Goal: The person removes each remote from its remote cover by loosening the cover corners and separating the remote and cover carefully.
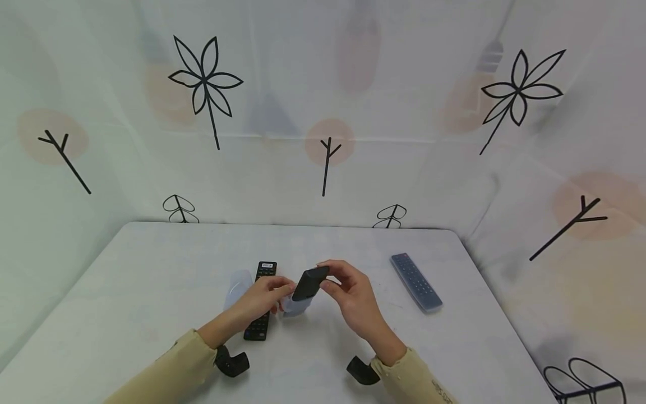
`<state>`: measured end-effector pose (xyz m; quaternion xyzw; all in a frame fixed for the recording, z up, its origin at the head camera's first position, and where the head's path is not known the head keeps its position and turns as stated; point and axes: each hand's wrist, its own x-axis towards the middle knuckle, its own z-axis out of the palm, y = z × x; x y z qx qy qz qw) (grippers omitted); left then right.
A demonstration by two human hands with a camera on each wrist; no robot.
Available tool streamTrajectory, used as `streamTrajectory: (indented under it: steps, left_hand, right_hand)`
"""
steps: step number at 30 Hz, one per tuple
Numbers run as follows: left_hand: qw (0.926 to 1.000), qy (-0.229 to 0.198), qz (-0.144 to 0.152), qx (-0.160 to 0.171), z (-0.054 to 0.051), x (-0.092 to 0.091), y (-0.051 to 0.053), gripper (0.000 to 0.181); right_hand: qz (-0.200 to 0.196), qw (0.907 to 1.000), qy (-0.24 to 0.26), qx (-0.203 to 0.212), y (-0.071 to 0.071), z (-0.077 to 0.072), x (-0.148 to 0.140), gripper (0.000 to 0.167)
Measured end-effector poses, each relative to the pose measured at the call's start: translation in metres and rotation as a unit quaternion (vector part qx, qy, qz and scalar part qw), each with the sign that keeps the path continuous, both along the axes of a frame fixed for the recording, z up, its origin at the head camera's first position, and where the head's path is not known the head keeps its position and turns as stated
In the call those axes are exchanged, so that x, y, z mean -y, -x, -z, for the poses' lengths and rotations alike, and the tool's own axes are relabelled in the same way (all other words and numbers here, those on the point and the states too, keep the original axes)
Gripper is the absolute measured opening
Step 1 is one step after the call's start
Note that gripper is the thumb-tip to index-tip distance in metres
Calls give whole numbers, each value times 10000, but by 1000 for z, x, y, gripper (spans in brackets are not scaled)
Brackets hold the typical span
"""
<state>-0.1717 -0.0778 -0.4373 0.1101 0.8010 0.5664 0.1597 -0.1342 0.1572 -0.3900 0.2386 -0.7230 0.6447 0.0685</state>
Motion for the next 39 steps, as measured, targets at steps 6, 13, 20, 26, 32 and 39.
streamTrajectory:
  steps: [6, 13, 20, 26, 32, 39]
  left_hand:
    - [9997, -219, 18, -125, -1, 0, -1, 27]
    - [9951, -804, -579, 41, -5, -1, -3, 25]
    - [9884, -1110, -1033, 80, -5, -2, -4, 23]
    - [9834, -1207, -1352, -87, -6, -2, -5, 21]
    - [9766, -1286, -1712, -208, -7, -3, -5, 22]
    - [9703, -1368, -1980, -233, -8, -2, -5, 20]
  right_hand:
    - [-276, 9989, 294, -241, 0, -2, -5, 28]
    - [-118, 9981, 546, -259, 2, -1, -8, 36]
    - [38, 9974, 721, -57, 5, 0, -8, 39]
    - [-118, 9964, 842, 21, 7, 1, -10, 40]
    - [-83, 9972, 701, 246, 6, 1, -12, 40]
    - [-90, 9961, 682, 548, 5, 3, -15, 42]
